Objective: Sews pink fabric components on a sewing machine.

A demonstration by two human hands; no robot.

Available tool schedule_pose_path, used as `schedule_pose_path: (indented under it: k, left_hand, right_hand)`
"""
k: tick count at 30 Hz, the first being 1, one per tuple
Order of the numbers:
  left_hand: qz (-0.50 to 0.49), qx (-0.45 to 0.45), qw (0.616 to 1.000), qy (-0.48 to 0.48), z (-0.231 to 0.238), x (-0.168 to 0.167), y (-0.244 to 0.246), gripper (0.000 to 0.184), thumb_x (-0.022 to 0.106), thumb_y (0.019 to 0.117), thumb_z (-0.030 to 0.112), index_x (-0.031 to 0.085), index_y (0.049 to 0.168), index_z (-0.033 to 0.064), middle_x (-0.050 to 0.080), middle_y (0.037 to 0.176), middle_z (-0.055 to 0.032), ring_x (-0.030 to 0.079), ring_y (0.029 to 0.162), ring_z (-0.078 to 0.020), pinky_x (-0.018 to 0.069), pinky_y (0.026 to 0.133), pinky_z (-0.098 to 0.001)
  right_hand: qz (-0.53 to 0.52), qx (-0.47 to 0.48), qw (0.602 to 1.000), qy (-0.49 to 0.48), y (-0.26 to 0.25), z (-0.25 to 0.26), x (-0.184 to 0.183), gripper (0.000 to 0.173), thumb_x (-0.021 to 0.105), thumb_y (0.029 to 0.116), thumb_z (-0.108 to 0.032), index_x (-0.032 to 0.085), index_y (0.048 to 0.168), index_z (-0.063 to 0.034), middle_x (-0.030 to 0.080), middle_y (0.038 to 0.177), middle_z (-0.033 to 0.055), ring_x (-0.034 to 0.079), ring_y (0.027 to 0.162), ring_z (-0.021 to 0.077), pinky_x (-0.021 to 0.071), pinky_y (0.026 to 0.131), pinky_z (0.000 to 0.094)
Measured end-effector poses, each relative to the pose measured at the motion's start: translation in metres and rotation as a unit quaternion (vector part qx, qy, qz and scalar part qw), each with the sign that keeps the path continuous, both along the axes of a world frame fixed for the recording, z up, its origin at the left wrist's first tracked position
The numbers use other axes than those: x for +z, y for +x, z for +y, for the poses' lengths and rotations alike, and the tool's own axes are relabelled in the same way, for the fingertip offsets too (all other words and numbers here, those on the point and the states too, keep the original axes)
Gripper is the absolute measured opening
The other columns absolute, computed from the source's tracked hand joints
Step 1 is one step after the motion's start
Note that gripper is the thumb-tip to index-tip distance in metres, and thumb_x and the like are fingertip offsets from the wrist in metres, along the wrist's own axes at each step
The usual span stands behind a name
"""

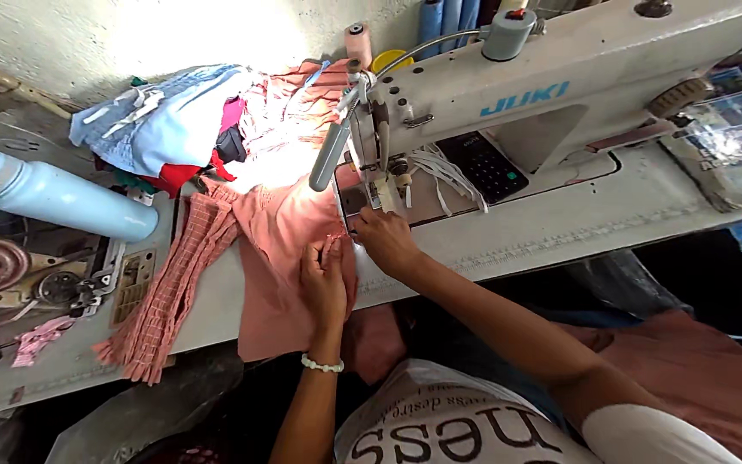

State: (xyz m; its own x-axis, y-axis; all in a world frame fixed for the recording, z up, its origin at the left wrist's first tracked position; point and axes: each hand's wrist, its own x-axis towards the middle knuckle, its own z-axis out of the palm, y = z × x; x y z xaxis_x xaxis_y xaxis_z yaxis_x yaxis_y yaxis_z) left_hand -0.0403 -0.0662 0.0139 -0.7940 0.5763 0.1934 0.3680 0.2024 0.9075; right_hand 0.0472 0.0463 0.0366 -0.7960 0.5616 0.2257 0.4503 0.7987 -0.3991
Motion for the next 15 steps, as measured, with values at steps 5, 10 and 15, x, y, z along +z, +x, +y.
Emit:
schedule_pose_path:
  k: [5,10,15]
  left_hand:
    - [-0.008,-0.121,0.99,-0.074,-0.031,0.011,0.026,0.024,0.062,0.0999,0.019,0.068,0.107,-0.0037,0.068,0.096,-0.0098,0.065,0.089,-0.0124,0.0536,0.084,-0.0313]
    - [0.048,-0.283,0.946,-0.152,-0.058,0.042,0.051,0.032,0.057,0.1035,0.026,0.07,0.119,0.0013,0.069,0.115,-0.0136,0.068,0.1,-0.0186,0.0569,0.087,-0.033]
    - [0.225,-0.148,0.934,-0.235,0.008,0.035,-0.036,0.043,0.06,0.1027,0.023,0.06,0.137,-0.0029,0.057,0.138,-0.0278,0.053,0.129,-0.0457,0.0419,0.107,-0.0619]
  right_hand:
    - [0.013,-0.031,0.997,-0.066,0.031,0.01,-0.002,0.017,0.069,0.0962,-0.009,0.072,0.102,0.0072,0.068,0.107,0.0271,0.069,0.094,0.0452,0.0561,0.079,0.0607]
    - [0.124,-0.115,0.979,-0.118,0.068,0.024,-0.006,0.026,0.073,0.095,-0.017,0.07,0.112,0.0028,0.067,0.102,0.0222,0.068,0.08,0.0378,0.0557,0.067,0.0577]
    - [0.175,-0.006,0.968,-0.178,0.051,-0.016,-0.007,0.02,0.066,0.0947,-0.005,0.071,0.113,0.002,0.069,0.104,0.0185,0.07,0.087,0.03,0.0589,0.077,0.0492]
